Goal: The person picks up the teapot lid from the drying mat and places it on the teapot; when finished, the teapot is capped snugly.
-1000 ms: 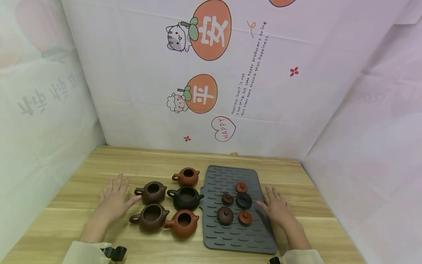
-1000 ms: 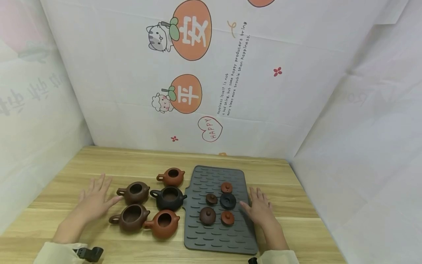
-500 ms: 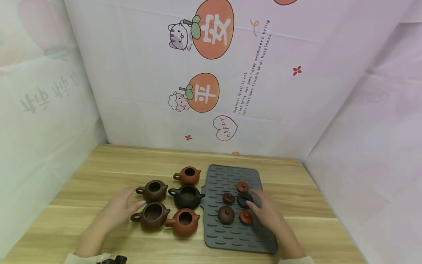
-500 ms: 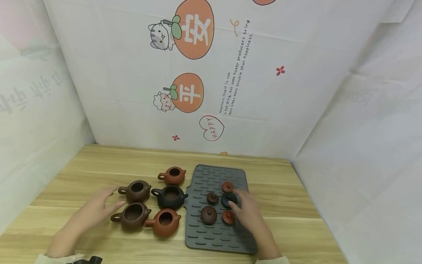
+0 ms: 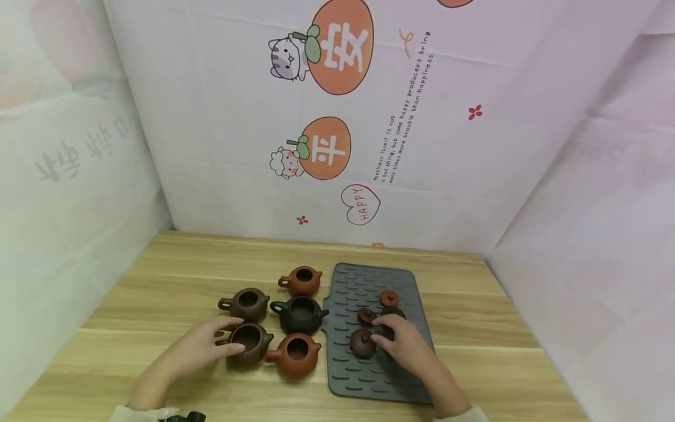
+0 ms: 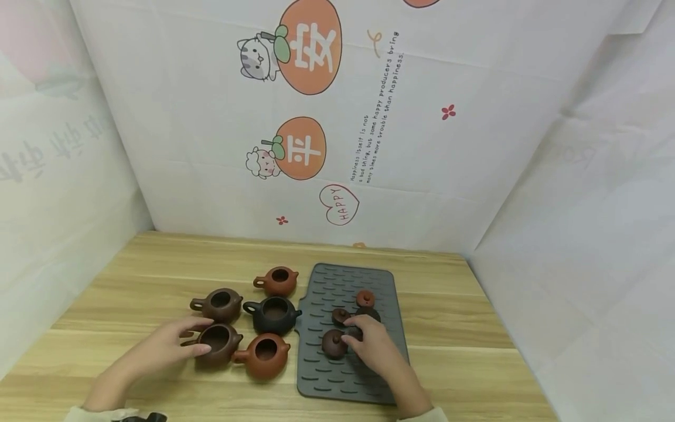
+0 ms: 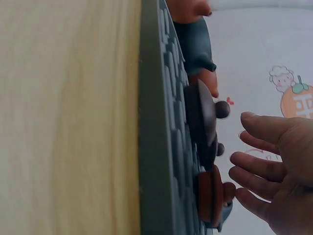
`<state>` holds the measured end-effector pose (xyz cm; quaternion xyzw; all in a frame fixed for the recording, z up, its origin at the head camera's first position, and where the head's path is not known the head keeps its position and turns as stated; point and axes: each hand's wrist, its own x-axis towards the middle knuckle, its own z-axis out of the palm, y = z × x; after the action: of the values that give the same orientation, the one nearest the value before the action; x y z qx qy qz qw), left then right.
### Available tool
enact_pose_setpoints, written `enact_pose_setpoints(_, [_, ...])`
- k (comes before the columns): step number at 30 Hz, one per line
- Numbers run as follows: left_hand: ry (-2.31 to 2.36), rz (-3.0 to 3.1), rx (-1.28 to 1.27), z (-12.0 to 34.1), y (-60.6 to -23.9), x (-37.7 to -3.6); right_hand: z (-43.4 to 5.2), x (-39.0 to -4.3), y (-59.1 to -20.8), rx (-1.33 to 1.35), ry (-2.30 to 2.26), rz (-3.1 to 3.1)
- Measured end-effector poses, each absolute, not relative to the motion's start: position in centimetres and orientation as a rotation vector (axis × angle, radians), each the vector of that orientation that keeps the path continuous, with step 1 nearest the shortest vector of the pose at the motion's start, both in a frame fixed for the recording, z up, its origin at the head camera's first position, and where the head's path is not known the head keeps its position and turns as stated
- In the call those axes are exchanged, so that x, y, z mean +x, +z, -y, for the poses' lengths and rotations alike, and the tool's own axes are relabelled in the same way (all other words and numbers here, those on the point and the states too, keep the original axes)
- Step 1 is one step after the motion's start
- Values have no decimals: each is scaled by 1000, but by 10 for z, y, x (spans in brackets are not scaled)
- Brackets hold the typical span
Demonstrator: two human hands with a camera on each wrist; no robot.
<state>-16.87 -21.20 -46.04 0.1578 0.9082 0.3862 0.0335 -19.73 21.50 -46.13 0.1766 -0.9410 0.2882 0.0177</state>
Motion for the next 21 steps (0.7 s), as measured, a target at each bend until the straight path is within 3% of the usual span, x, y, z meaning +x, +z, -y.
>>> enact_pose_setpoints(10, [1191, -2775, 538, 212, -464, -171, -204, -201, -465, 683, 914, 2990])
enact_pose_setpoints(21, [1183, -2781, 588, 216, -467, -171, -198, -201, -464, 661, 907, 3025])
